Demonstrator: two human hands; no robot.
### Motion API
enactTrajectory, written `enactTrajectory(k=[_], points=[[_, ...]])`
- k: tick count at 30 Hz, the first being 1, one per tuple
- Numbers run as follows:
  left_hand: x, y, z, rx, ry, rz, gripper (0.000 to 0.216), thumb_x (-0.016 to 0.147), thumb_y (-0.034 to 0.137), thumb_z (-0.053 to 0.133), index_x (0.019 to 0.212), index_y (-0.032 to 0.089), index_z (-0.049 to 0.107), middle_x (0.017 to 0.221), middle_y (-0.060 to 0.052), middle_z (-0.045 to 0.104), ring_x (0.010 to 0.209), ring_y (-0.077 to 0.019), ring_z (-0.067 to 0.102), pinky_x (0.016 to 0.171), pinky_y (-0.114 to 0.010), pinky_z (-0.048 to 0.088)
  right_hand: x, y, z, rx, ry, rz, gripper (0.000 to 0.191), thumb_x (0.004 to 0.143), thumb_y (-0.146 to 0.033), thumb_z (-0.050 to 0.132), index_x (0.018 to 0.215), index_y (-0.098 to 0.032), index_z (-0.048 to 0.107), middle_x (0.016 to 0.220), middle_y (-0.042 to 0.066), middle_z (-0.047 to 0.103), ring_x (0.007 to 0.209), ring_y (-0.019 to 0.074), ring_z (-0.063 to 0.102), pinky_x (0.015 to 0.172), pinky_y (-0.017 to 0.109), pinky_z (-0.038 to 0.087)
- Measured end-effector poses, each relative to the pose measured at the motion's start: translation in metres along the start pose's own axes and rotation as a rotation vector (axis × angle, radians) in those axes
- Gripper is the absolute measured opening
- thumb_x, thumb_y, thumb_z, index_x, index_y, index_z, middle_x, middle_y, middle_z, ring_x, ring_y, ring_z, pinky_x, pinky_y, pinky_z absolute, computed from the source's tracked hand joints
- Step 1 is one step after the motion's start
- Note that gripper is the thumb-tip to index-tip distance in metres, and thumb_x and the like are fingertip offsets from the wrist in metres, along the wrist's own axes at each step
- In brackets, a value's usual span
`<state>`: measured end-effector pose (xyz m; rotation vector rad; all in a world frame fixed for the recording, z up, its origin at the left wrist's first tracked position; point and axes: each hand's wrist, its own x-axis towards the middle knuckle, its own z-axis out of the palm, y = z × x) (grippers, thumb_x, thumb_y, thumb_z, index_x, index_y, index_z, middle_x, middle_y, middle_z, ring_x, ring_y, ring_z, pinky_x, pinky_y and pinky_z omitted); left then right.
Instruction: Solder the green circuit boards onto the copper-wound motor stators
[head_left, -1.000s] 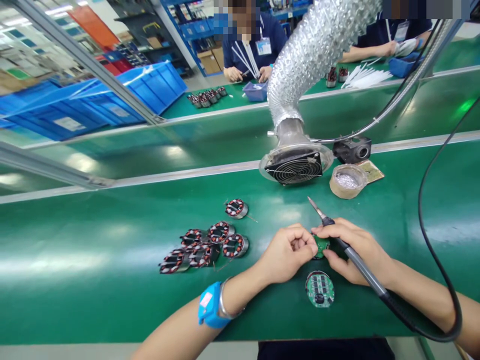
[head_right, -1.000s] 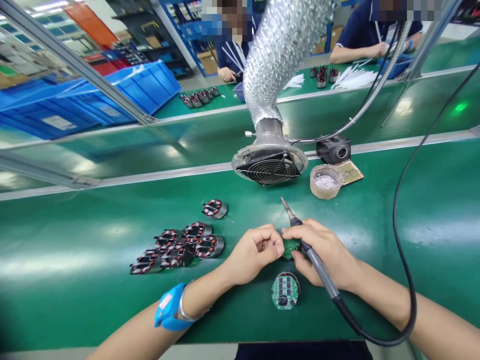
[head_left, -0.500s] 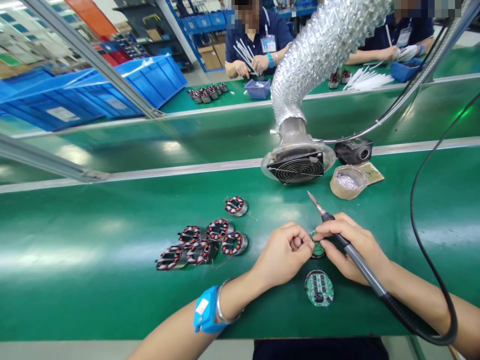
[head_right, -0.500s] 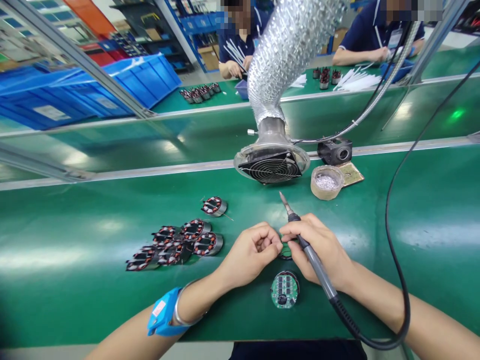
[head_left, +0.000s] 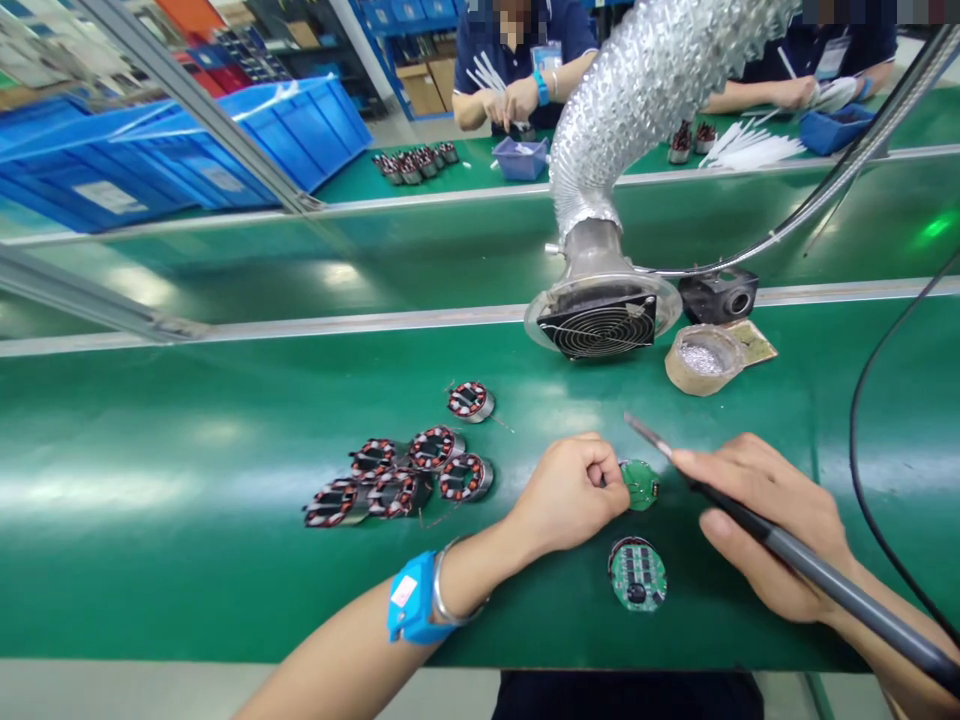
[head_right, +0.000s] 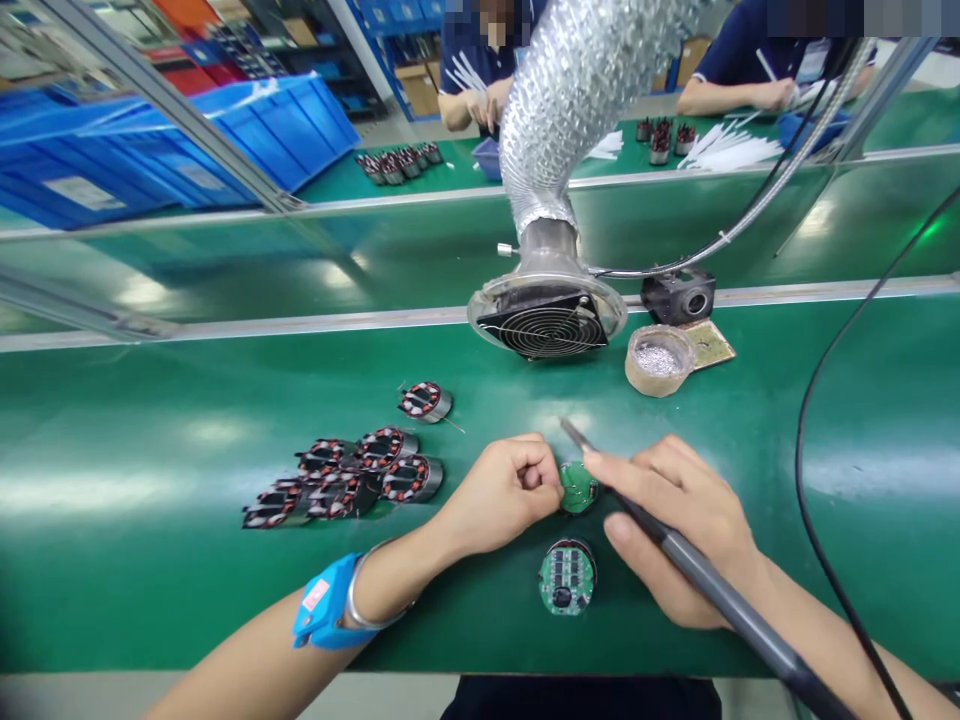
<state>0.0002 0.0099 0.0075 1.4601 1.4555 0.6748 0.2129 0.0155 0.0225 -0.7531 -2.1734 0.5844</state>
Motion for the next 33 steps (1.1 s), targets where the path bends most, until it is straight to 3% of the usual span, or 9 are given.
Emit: enactTrajectory(k=[5,24,29,33], points=[[0.002,0.005,0.001,0.029,-0.001,-0.036,0.019,0.057,0.004,0.058,0.048,0.016,0.047,0.058,0.005,0.045,0.051,-0.0072,0.039,0.048,-0.021,0.029,-0.007,-0.015,-0.007,0.063,0.02,-0.012,0.032,0.079,-0.011,0.051,0.109,-0.014,0.064,0.065,0.003,0.054,0.053,0.0155,0.047,0.048,0.031,0.036],[0.006,0.008,0.001,0.092,-0.055,-0.165,0.014,0.058,0.01,0.056,0.049,0.017,0.049,0.053,0.006,0.046,0.047,-0.0075,0.037,0.045,-0.022,0.027,-0.008,-0.015,0.004,0.016,-0.032,-0.139,0.031,0.075,-0.01,0.047,0.103,-0.015,0.061,0.064,0.002,0.053,0.052,0.0152,0.045,0.049,0.032,0.031],[0.006,0.009,0.0,0.11,-0.072,-0.191,0.012,0.058,0.012,0.057,0.05,0.017,0.049,0.055,0.005,0.048,0.049,-0.0081,0.038,0.047,-0.023,0.029,-0.004,-0.014,-0.008,0.022,0.086,-0.12,0.029,0.078,-0.008,0.048,0.102,-0.014,0.063,0.064,0.002,0.054,0.052,0.0155,0.048,0.048,0.031,0.035],[0.006,0.01,0.0,0.125,-0.081,-0.206,0.013,0.059,0.013,0.058,0.05,0.017,0.049,0.055,0.005,0.048,0.049,-0.0081,0.038,0.047,-0.023,0.028,-0.005,0.022,-0.014,-0.264,0.29,-0.042,0.031,0.081,-0.013,0.059,0.11,-0.02,0.064,0.085,0.006,0.065,0.068,0.019,0.058,0.061,0.033,0.048]])
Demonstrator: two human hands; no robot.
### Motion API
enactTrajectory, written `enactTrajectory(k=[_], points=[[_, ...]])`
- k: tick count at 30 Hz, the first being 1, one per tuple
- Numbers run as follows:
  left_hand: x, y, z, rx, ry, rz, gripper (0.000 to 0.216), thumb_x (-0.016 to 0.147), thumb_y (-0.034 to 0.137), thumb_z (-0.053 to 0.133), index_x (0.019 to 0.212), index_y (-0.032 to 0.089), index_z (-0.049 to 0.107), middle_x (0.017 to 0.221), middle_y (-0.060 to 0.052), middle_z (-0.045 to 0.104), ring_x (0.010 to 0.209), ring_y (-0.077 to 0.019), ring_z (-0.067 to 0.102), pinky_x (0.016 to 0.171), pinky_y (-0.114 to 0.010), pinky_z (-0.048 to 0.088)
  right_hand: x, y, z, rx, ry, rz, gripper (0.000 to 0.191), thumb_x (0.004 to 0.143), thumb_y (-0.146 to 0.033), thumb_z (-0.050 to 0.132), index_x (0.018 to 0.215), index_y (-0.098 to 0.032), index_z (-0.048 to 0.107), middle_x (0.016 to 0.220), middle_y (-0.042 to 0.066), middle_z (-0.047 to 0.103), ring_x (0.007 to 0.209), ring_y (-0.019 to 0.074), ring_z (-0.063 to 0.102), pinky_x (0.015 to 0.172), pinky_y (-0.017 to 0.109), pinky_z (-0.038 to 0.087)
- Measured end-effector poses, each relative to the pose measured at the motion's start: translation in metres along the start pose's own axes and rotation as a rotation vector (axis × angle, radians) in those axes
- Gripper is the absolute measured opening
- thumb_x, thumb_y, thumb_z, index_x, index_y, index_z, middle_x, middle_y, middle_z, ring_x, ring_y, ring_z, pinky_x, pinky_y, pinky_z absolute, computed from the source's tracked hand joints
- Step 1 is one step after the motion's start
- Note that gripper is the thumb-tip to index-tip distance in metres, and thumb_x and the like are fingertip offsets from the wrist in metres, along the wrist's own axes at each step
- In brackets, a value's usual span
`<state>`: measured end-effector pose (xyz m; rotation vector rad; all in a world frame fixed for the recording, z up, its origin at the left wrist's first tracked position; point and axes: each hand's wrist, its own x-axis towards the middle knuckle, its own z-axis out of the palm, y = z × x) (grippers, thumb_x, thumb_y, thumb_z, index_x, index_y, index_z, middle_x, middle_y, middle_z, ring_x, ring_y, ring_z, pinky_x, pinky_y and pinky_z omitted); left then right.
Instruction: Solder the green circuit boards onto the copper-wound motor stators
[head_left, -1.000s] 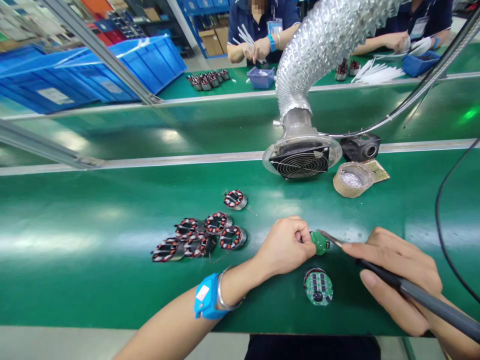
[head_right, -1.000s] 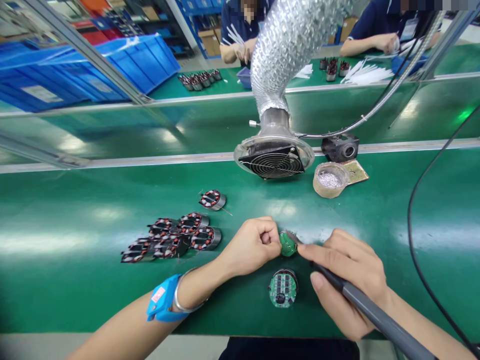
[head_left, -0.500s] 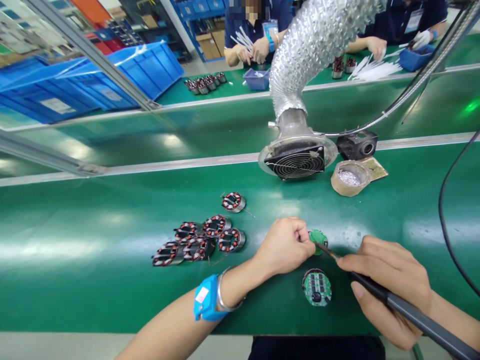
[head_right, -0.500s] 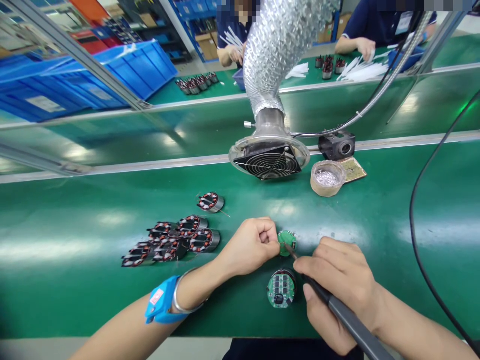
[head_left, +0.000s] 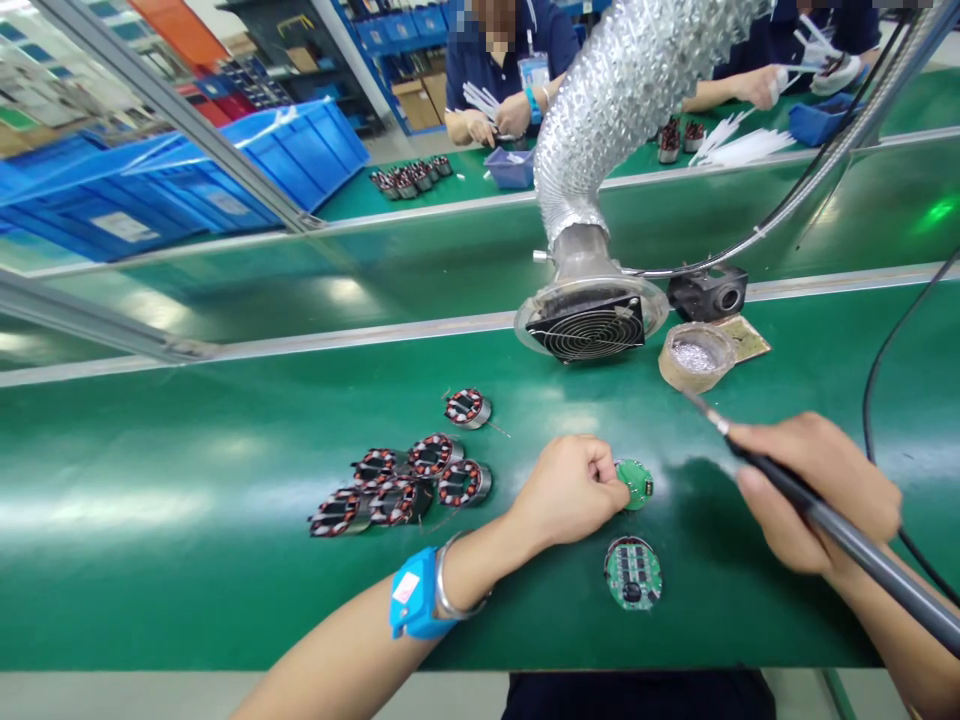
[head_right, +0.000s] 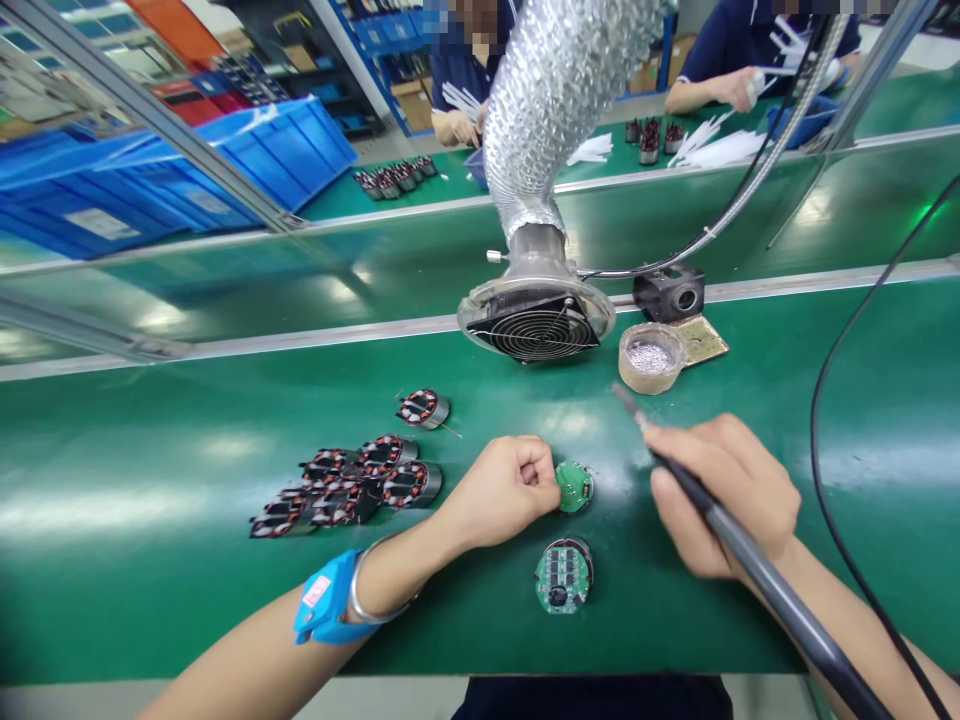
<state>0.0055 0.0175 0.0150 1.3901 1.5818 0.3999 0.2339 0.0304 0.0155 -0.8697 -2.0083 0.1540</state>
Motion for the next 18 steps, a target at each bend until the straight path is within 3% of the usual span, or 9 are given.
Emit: enactTrajectory(k=[1,3,5,7,12,18], points=[[0.0,0.0,0.0,0.001,-0.002,-0.001,0.014,0.059,0.013,0.058,0.05,0.017,0.048,0.055,0.005,0.048,0.049,-0.008,0.038,0.047,-0.023,0.028,-0.002,0.011,0.002,-0.115,0.017,0.033,0.03,0.082,-0.016,0.061,0.112,-0.021,0.064,0.09,0.007,0.066,0.074,0.0209,0.061,0.066,0.035,0.05],[0.0,0.0,0.0,0.003,0.0,0.001,0.014,0.059,0.013,0.058,0.05,0.017,0.048,0.055,0.005,0.048,0.049,-0.0078,0.038,0.047,-0.023,0.028,-0.005,0.029,0.007,-0.262,-0.095,0.101,0.029,0.087,-0.021,0.06,0.116,-0.019,0.063,0.092,0.008,0.068,0.076,0.022,0.063,0.071,0.036,0.051],[0.001,-0.001,0.001,-0.005,-0.001,0.003,0.014,0.059,0.012,0.058,0.05,0.017,0.049,0.056,0.005,0.048,0.049,-0.0077,0.038,0.048,-0.023,0.028,-0.007,0.036,0.01,-0.252,-0.153,0.132,0.029,0.09,-0.021,0.057,0.119,-0.02,0.062,0.089,0.006,0.07,0.069,0.0189,0.065,0.069,0.033,0.053],[0.001,-0.003,0.001,-0.014,0.003,0.027,0.013,0.06,0.013,0.059,0.051,0.017,0.05,0.057,0.005,0.048,0.049,-0.0077,0.037,0.047,-0.023,0.028,-0.007,0.032,0.013,-0.107,-0.191,0.091,0.027,0.091,-0.019,0.057,0.118,-0.021,0.061,0.089,0.005,0.072,0.069,0.0168,0.067,0.068,0.029,0.055],[-0.005,-0.016,0.002,-0.083,0.065,0.298,0.004,0.064,0.013,0.058,0.062,0.016,0.057,0.069,0.002,0.05,0.058,-0.0092,0.045,0.053,-0.022,0.038,-0.008,0.015,0.029,0.344,-0.504,-0.082,0.023,0.088,-0.016,0.063,0.11,-0.022,0.059,0.119,0.01,0.067,0.113,0.0226,0.063,0.094,0.036,0.055],[-0.017,-0.034,0.02,-0.091,0.184,0.42,0.028,0.066,0.023,0.071,0.088,0.017,0.056,0.089,-0.001,0.049,0.072,-0.0126,0.052,0.064,-0.027,0.05,0.005,0.006,0.044,0.413,-0.401,-0.181,0.027,0.086,-0.004,0.062,0.105,-0.022,0.061,0.104,0.006,0.072,0.098,0.0183,0.067,0.084,0.032,0.057]])
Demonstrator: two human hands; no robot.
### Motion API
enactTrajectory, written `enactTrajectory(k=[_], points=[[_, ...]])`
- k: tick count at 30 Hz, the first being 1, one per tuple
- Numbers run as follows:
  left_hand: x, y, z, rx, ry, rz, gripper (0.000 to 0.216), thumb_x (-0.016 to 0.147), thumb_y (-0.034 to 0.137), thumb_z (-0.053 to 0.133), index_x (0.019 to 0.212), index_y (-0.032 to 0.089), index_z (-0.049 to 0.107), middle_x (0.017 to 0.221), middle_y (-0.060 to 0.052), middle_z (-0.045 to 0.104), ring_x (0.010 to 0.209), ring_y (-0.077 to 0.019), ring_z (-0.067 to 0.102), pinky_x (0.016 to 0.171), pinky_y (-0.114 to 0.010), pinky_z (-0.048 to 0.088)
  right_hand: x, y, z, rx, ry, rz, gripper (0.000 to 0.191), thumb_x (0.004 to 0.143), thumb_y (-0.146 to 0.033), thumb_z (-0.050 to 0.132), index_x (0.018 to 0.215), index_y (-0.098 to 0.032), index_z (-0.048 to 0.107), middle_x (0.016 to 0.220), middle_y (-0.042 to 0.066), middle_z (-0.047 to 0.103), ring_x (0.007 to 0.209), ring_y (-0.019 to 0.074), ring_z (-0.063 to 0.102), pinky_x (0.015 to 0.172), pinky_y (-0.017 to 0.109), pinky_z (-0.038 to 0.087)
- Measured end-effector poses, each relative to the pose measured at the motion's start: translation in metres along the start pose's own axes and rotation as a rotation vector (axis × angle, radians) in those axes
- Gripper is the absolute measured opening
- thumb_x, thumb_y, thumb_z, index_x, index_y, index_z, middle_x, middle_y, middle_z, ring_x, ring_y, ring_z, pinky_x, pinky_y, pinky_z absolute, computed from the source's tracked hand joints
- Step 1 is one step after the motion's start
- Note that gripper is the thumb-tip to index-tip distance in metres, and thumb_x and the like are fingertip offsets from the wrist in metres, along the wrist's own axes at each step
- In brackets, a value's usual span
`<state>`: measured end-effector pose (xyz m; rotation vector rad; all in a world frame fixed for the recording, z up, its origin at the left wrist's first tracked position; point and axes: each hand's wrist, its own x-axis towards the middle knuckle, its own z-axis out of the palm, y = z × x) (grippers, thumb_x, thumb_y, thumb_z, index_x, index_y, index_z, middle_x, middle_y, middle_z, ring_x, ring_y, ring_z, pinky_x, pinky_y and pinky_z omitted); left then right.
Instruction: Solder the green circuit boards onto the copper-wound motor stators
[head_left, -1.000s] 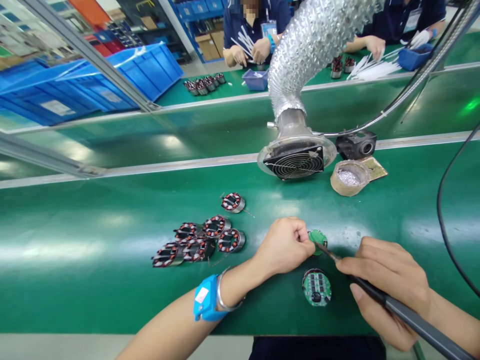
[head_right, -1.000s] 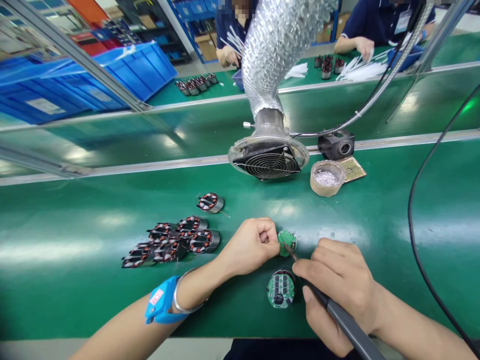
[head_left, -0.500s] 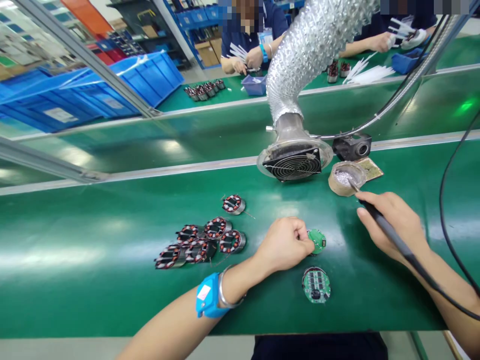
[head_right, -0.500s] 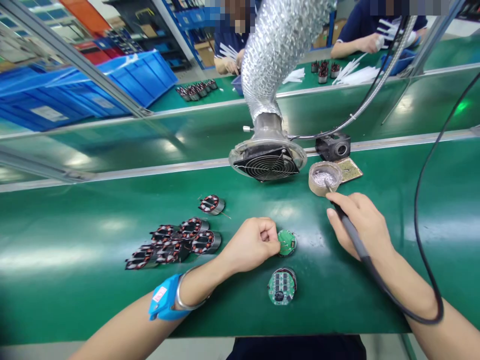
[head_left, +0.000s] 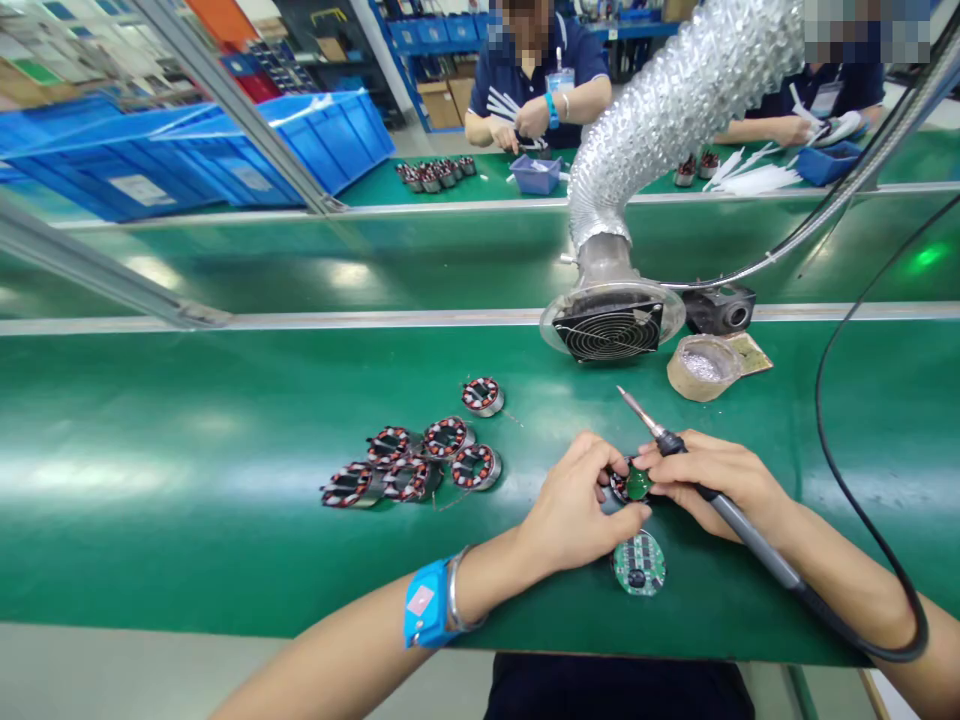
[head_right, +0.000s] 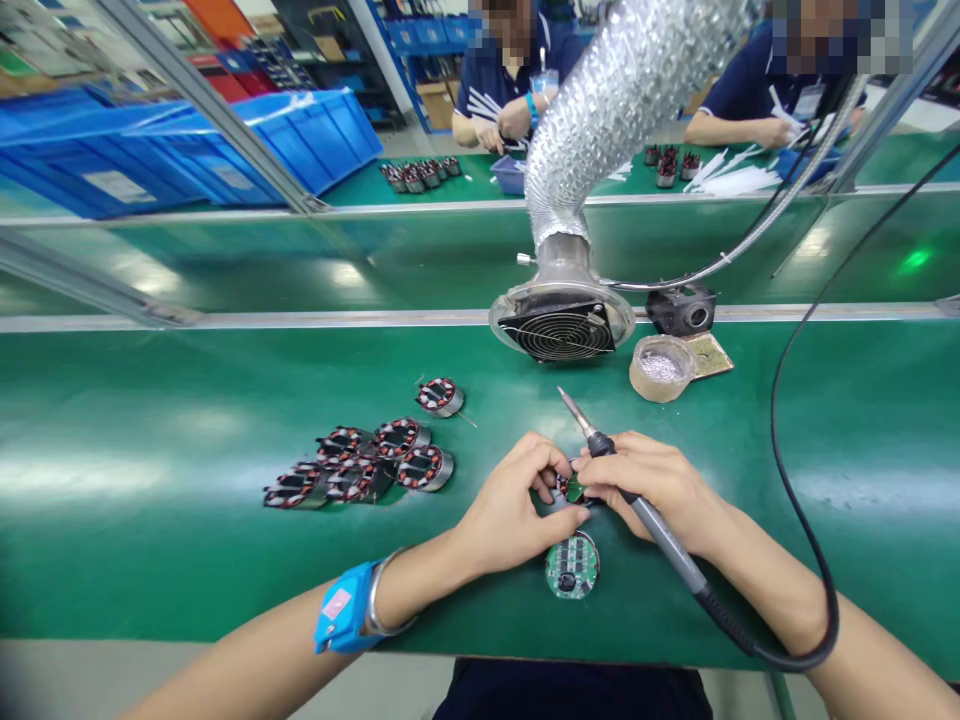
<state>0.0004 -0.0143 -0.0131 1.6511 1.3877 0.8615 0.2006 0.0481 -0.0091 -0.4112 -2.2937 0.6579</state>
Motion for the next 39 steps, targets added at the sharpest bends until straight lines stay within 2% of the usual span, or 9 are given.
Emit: enactTrajectory(k=[4,8,11,16,23,31,39], points=[[-0.006,-0.004,0.009,-0.054,0.042,-0.012,0.021,0.073,0.017,0.063,0.093,0.017,0.054,0.094,-0.002,0.048,0.074,-0.0117,0.055,0.067,-0.028,0.054,0.014,-0.009,0.007,-0.076,0.087,0.049,0.025,0.085,-0.006,0.063,0.104,-0.022,0.061,0.102,0.005,0.073,0.077,0.015,0.064,0.071,0.029,0.056],[-0.011,-0.004,0.011,-0.166,0.072,-0.044,0.025,0.074,0.01,0.057,0.099,0.016,0.056,0.097,-0.004,0.048,0.084,-0.0138,0.057,0.07,-0.026,0.056,0.014,-0.015,0.015,-0.156,0.088,0.167,0.021,0.087,-0.008,0.061,0.103,-0.022,0.061,0.098,0.003,0.072,0.073,0.0142,0.063,0.068,0.027,0.054],[-0.014,-0.005,0.012,-0.218,0.089,-0.051,0.029,0.076,0.009,0.056,0.103,0.016,0.056,0.101,-0.005,0.05,0.091,-0.0156,0.057,0.074,-0.027,0.057,0.01,-0.019,0.013,-0.179,0.022,0.157,0.02,0.088,-0.009,0.06,0.103,-0.022,0.06,0.098,0.003,0.072,0.073,0.014,0.06,0.067,0.027,0.052],[-0.018,-0.009,0.014,-0.326,0.105,-0.09,0.027,0.078,0.015,0.062,0.104,0.016,0.057,0.102,-0.006,0.053,0.096,-0.0179,0.059,0.074,-0.028,0.058,0.007,-0.026,0.0,-0.184,-0.181,0.161,0.028,0.088,-0.014,0.062,0.115,-0.021,0.057,0.111,0.009,0.068,0.089,0.02,0.058,0.077,0.035,0.051],[-0.02,-0.014,0.013,-0.404,0.105,-0.109,0.014,0.08,0.019,0.067,0.092,0.016,0.062,0.096,-0.003,0.056,0.082,-0.0141,0.064,0.074,-0.028,0.059,0.0,-0.022,-0.01,-0.152,-0.323,0.168,0.037,0.092,-0.021,0.058,0.129,-0.023,0.05,0.115,0.01,0.067,0.084,0.0204,0.059,0.073,0.036,0.053],[-0.018,-0.015,0.013,-0.417,0.122,-0.164,0.016,0.074,0.014,0.071,0.085,0.016,0.06,0.092,-0.002,0.058,0.083,-0.0154,0.064,0.071,-0.028,0.059,-0.003,-0.023,0.005,-0.147,-0.115,0.199,0.033,0.086,-0.023,0.069,0.118,-0.024,0.058,0.112,0.009,0.069,0.089,0.0228,0.061,0.075,0.039,0.055],[-0.016,-0.018,0.012,-0.382,0.089,-0.14,0.016,0.074,0.013,0.071,0.084,0.015,0.059,0.091,-0.002,0.058,0.082,-0.0145,0.064,0.073,-0.028,0.059,-0.014,-0.011,0.012,0.007,-0.047,0.273,0.034,0.08,-0.03,0.076,0.11,-0.027,0.061,0.113,0.007,0.068,0.099,0.0232,0.061,0.084,0.041,0.056]])
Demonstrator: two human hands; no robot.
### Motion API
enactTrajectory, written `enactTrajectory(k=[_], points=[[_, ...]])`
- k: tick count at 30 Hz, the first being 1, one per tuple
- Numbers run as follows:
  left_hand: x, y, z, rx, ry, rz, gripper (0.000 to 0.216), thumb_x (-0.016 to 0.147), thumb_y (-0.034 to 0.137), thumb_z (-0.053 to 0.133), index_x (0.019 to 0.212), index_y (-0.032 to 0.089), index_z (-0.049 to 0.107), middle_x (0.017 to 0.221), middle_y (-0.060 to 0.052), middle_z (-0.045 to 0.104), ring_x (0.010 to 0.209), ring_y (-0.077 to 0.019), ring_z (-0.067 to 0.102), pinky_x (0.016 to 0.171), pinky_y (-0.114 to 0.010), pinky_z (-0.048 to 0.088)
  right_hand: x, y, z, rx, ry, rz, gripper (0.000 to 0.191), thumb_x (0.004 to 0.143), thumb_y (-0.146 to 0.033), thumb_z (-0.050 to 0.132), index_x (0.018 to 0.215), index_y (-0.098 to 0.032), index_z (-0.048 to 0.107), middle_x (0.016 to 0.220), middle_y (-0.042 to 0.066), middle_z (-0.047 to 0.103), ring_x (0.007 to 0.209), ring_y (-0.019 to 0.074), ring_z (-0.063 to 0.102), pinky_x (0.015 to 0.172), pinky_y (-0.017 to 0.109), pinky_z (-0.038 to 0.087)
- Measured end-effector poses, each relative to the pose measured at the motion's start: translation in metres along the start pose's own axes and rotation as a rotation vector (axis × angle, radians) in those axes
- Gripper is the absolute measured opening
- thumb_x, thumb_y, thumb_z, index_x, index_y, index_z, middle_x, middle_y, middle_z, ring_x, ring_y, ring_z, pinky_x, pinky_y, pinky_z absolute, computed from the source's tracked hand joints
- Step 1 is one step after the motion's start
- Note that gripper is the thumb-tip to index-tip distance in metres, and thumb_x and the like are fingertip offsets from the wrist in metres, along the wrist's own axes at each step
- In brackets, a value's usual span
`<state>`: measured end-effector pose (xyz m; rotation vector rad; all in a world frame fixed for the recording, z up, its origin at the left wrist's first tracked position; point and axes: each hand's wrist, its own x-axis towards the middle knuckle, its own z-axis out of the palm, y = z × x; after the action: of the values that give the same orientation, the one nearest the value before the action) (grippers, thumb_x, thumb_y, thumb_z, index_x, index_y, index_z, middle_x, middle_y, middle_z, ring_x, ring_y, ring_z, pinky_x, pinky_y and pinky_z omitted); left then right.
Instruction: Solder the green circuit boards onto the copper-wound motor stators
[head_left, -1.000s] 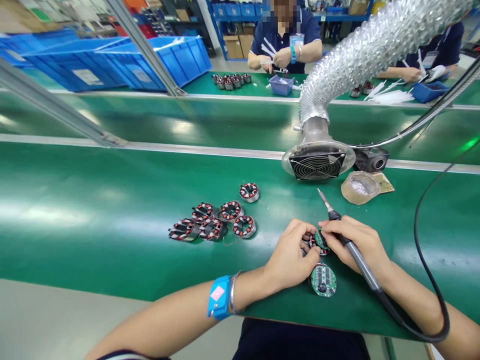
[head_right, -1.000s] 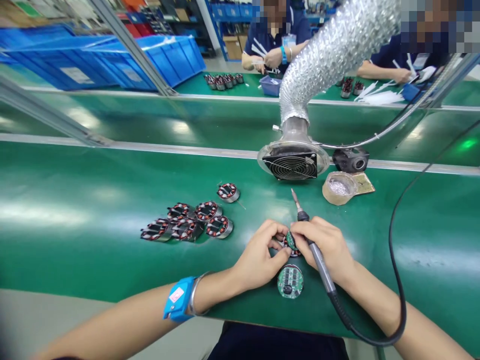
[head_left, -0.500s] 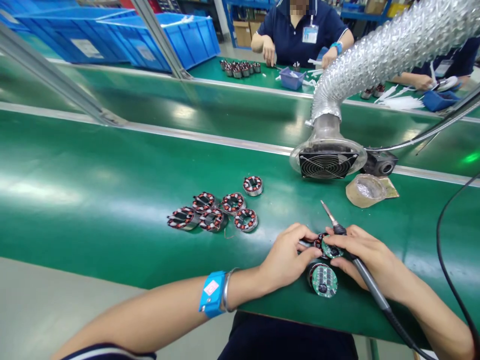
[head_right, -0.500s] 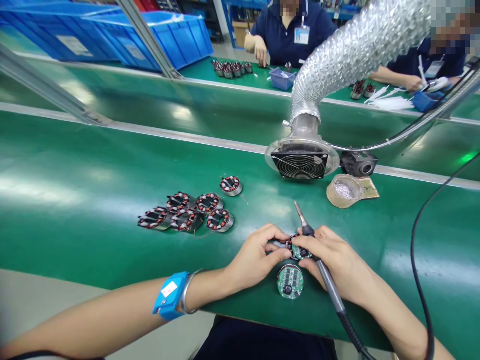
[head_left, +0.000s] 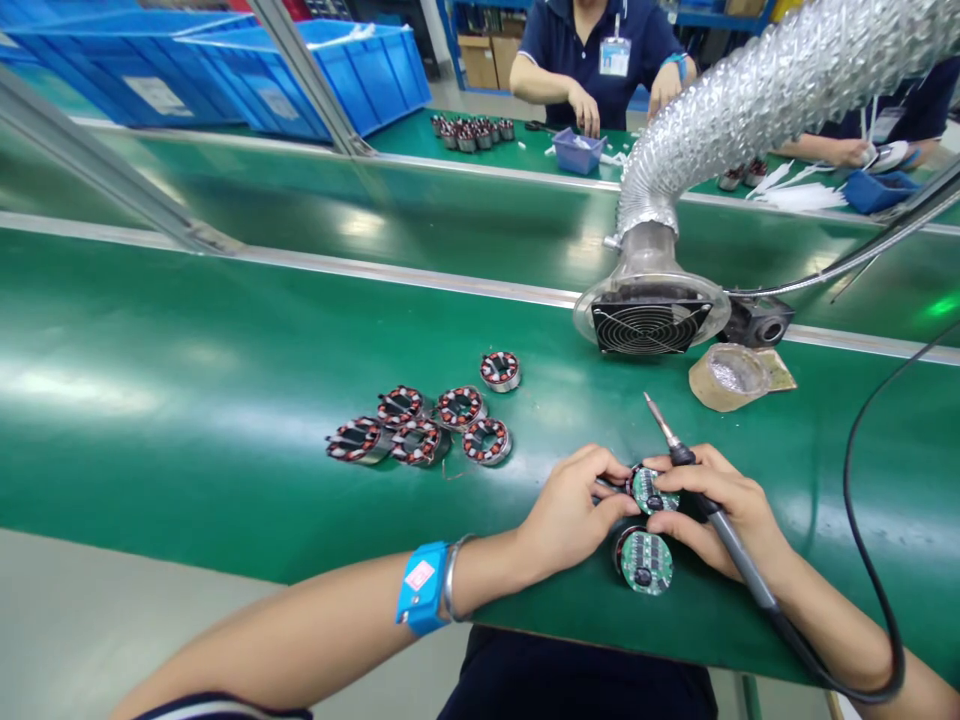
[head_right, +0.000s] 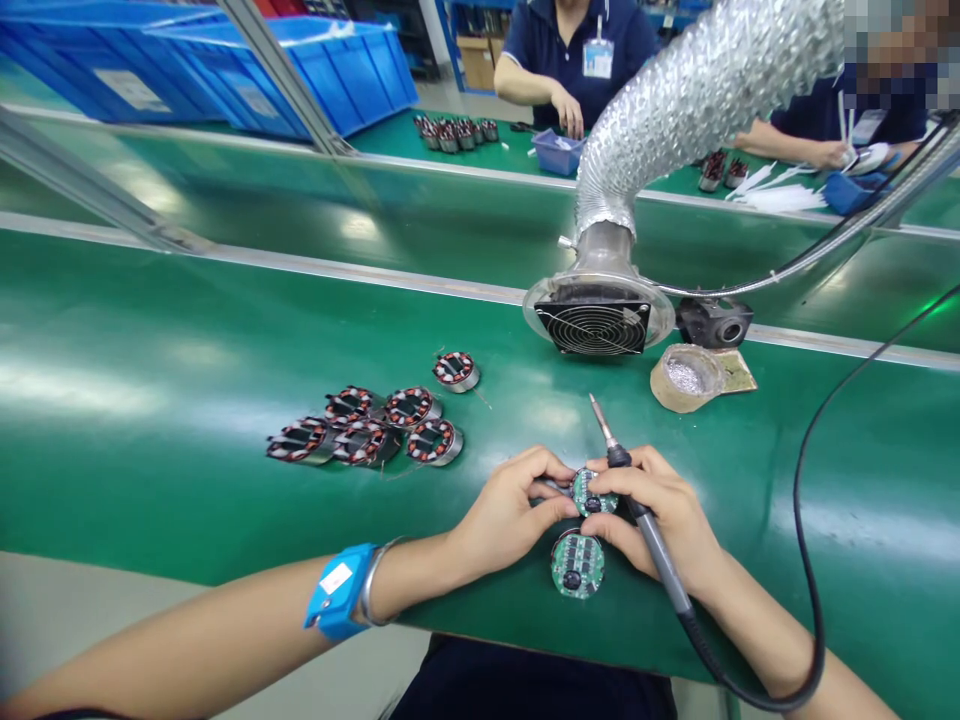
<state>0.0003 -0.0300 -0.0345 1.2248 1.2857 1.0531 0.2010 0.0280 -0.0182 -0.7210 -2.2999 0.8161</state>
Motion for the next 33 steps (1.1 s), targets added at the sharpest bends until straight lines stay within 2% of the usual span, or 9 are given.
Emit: enactTrajectory(k=[4,9,11,15,18,22,27,30,33], points=[[0.0,0.001,-0.004,0.049,-0.039,0.083,0.016,0.076,0.017,0.067,0.088,0.016,0.057,0.093,-0.003,0.055,0.082,-0.0146,0.063,0.072,-0.029,0.059,-0.002,0.003,0.003,0.027,0.022,0.038,0.038,0.08,-0.035,0.076,0.113,-0.028,0.059,0.114,0.007,0.068,0.104,0.0237,0.062,0.088,0.041,0.055],[0.001,0.016,-0.012,0.334,-0.115,0.507,0.043,0.07,0.014,0.06,0.112,0.017,0.055,0.115,-0.012,0.055,0.11,-0.0246,0.054,0.092,-0.043,0.052,-0.003,0.004,0.009,0.052,0.07,0.143,0.051,0.075,-0.045,0.079,0.118,-0.029,0.057,0.114,0.006,0.069,0.104,0.0237,0.066,0.088,0.037,0.057],[0.003,0.021,-0.014,0.412,-0.171,0.589,0.04,0.072,0.015,0.06,0.112,0.018,0.058,0.115,-0.012,0.058,0.109,-0.0242,0.056,0.095,-0.043,0.049,-0.003,0.005,0.01,0.079,0.086,0.166,0.053,0.073,-0.046,0.08,0.118,-0.029,0.057,0.116,0.006,0.069,0.106,0.0242,0.067,0.089,0.037,0.057],[0.006,0.023,-0.012,0.543,-0.119,0.589,0.015,0.085,0.03,0.063,0.097,0.02,0.065,0.107,-0.009,0.063,0.1,-0.0205,0.061,0.089,-0.036,0.051,-0.003,0.009,0.006,0.119,0.072,0.152,0.049,0.072,-0.041,0.081,0.113,-0.027,0.059,0.116,0.006,0.069,0.105,0.0247,0.067,0.089,0.036,0.057],[0.008,0.022,-0.01,0.616,-0.108,0.588,0.021,0.084,0.038,0.068,0.092,0.02,0.065,0.112,-0.009,0.064,0.103,-0.021,0.061,0.089,-0.035,0.052,-0.003,0.01,0.001,0.14,0.016,0.123,0.048,0.074,-0.032,0.079,0.115,-0.026,0.056,0.119,0.008,0.068,0.107,0.0242,0.067,0.09,0.034,0.057],[0.008,0.025,-0.007,0.734,-0.15,0.572,0.022,0.083,0.033,0.07,0.097,0.019,0.062,0.113,-0.008,0.066,0.105,-0.0233,0.062,0.09,-0.036,0.052,-0.003,0.009,0.003,0.17,-0.031,0.108,0.05,0.077,-0.021,0.071,0.121,-0.025,0.047,0.126,0.009,0.063,0.114,0.0232,0.063,0.095,0.035,0.054],[0.008,0.029,-0.005,0.817,-0.128,0.546,0.039,0.081,0.029,0.071,0.116,0.018,0.057,0.11,-0.007,0.066,0.1,-0.0228,0.062,0.089,-0.035,0.054,-0.004,0.01,0.014,0.137,-0.013,0.145,0.055,0.076,-0.029,0.074,0.123,-0.025,0.045,0.114,0.008,0.066,0.1,0.0223,0.068,0.083,0.031,0.057],[0.007,0.029,-0.005,0.849,-0.111,0.543,0.04,0.08,0.032,0.072,0.116,0.02,0.059,0.103,-0.006,0.065,0.094,-0.0213,0.064,0.084,-0.033,0.055,-0.006,0.012,0.017,0.124,-0.002,0.181,0.056,0.075,-0.032,0.074,0.123,-0.025,0.045,0.107,0.006,0.067,0.092,0.0212,0.069,0.075,0.029,0.058],[0.008,0.03,-0.006,0.866,-0.109,0.553,0.038,0.08,0.032,0.072,0.114,0.02,0.061,0.102,-0.007,0.065,0.092,-0.0211,0.064,0.083,-0.033,0.056,-0.008,0.014,0.017,0.138,-0.01,0.174,0.055,0.076,-0.032,0.073,0.122,-0.025,0.045,0.107,0.005,0.066,0.091,0.0208,0.069,0.074,0.028,0.058]])
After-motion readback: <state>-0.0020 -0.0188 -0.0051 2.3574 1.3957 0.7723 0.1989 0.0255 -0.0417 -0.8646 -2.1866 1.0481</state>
